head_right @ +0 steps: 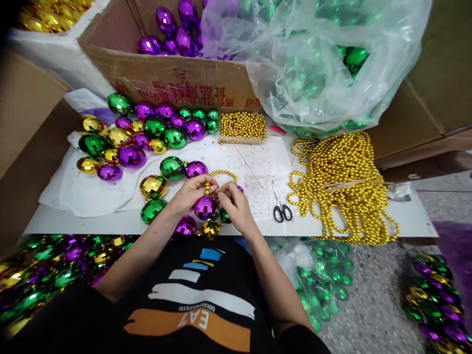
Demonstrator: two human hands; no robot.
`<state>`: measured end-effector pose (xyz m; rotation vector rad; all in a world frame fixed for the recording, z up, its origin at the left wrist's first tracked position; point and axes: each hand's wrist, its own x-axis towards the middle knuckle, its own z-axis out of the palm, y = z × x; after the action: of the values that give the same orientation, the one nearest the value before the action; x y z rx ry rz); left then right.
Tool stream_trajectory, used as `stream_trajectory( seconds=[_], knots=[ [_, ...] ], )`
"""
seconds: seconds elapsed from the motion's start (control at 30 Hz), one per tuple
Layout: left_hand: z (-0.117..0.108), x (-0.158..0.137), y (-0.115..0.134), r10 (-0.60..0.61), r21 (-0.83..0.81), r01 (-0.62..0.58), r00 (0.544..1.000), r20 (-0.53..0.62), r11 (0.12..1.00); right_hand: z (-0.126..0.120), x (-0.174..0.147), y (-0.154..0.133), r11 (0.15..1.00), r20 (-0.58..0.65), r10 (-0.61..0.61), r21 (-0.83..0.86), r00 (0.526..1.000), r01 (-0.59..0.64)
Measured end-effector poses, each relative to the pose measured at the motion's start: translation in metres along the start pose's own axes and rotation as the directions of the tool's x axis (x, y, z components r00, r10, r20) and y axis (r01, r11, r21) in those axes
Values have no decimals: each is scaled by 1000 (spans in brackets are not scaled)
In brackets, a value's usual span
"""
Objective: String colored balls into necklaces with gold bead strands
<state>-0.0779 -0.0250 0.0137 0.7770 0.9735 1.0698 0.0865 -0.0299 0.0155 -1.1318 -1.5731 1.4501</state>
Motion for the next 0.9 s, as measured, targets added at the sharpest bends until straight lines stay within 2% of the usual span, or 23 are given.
stream_trajectory(
  seconds=[0.6, 0.9],
  knots=[
    [2, -5, 3, 15, 19, -15, 1000, 3, 1000, 3, -4, -6, 956, 1, -99, -276, 995, 95],
    [4, -6, 4, 3, 24, -3, 1000, -8, 1000, 3, -6, -5, 952, 1, -102, -290, 995, 98]
  ],
)
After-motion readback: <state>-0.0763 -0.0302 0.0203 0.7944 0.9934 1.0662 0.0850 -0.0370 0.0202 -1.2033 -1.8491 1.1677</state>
